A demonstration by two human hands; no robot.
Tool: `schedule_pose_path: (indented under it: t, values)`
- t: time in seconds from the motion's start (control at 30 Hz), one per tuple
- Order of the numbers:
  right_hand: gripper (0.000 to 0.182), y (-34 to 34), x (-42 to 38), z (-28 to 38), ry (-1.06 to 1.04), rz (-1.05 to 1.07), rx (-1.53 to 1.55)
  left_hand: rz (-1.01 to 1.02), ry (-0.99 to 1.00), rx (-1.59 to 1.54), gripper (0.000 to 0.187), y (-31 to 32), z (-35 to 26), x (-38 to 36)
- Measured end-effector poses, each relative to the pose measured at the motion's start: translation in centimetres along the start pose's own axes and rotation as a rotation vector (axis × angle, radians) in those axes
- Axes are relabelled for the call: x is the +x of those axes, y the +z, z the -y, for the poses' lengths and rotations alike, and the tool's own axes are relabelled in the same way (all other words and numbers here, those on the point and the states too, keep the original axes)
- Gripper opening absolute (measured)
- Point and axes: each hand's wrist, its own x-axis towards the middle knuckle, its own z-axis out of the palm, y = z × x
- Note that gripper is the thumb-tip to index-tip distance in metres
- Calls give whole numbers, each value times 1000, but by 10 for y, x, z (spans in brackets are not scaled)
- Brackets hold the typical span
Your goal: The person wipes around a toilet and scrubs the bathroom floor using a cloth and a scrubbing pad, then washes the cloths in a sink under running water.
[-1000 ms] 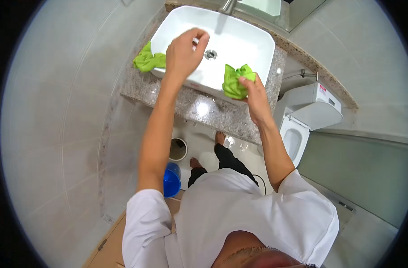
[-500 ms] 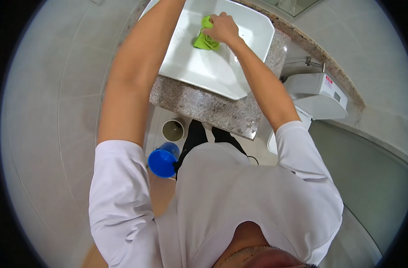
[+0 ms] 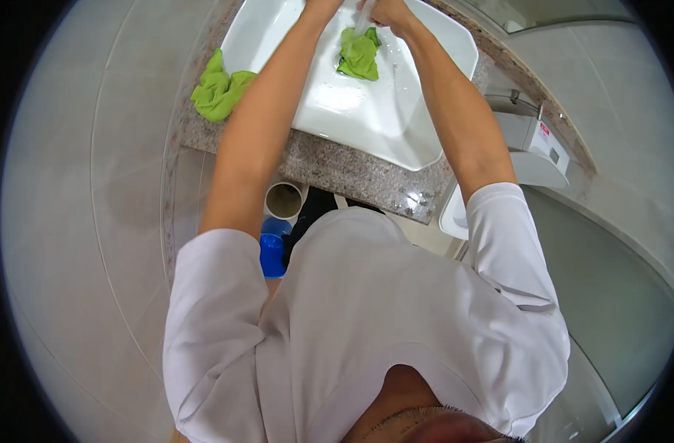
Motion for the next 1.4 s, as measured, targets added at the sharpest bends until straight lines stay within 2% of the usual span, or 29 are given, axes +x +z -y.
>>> schedule_pose_path:
  t: [0.03,0.07,0.13,0.17,0.23,0.27,0.3,0.33,0.37,0.4,0.43,0.47,0.5,0.53,0.57,0.63,0.67,0.73,0.77,0.87,0.93,0.97,1.07,1.1,1.17,1.23,1.3,1.33,1.4]
  values:
    - [16,-2,-7,11,54,110,192,72,-201,143,30,9,34,-23]
    - [16,4,-2,5,63,103,187,145,-402,288,33,17,53,-42]
    - [18,18,25,-16,98,383,623,202,-367,232,32,22,50,-100]
    - [18,28,36,-15,102,384,621,253,-334,187,32,21,45,-119]
    - [22,52,52,-5,-77,329,-332,361,-282,227,30,20,37,-120]
    - [22,49,35,15,-76,336,-332,466,-221,267,29,17,37,-120]
    - [23,37,-1,51,-37,295,-535,468,-228,266,29,18,47,-119]
    - [24,27,-23,70,-1,252,-739,442,-292,-16,26,20,60,-115]
    - [24,27,-18,48,-5,261,-741,404,-352,-298,24,19,68,-114]
    - [25,29,-3,6,-58,322,-792,265,-308,-311,18,9,62,-112]
    - [26,26,5,-18,-109,381,-843,258,-315,-312,18,4,61,-106]
    - [26,17,-9,-5,-113,389,-847,183,-222,-374,20,-1,61,-102]
    - [25,6,-28,5,-24,362,-502,109,-129,-435,21,-5,61,-97]
    - [25,-4,-46,18,68,326,-155,157,-114,-456,19,-21,47,-92]
    - [25,-11,-55,22,74,333,-158,157,-123,-459,19,-30,39,-91]
    - [18,-28,-69,24,-28,160,44,303,-213,-523,20,-38,27,-88]
    - [18,-40,-76,24,-28,160,39,300,-212,-527,20,-28,41,-84]
    - [13,-60,-90,27,-5,-21,280,455,222,54,23,-5,72,-75]
    - [13,-64,-95,30,-4,-24,276,455,225,50,23,1,76,-73]
    - [14,-81,-111,58,-112,-14,257,510,210,-9,26,14,65,-62]
    - [15,-82,-126,79,-73,-110,261,330,-124,-137,26,18,53,-69]
    - [15,-82,-134,74,-58,-120,266,349,-122,-138,26,18,49,-75]
    - [20,-89,-127,61,-53,-250,263,77,-168,-102,29,18,50,-66]
    - [20,-86,-128,53,-44,-249,267,85,-173,-99,29,24,50,-69]
    - [34,-71,-124,36,132,-344,532,-95,-151,-531,30,36,40,-73]
    - [46,-40,-115,4,348,-232,773,219,-190,-558,29,34,5,-85]
    - [41,-8,-105,-17,444,-174,1052,305,106,-526,29,63,-24,-112]
    - [38,7,-97,-32,396,-151,1211,299,105,-524,29,62,-48,-125]
    - [32,21,-80,-60,209,32,1464,15,425,-293,32,50,-84,-152]
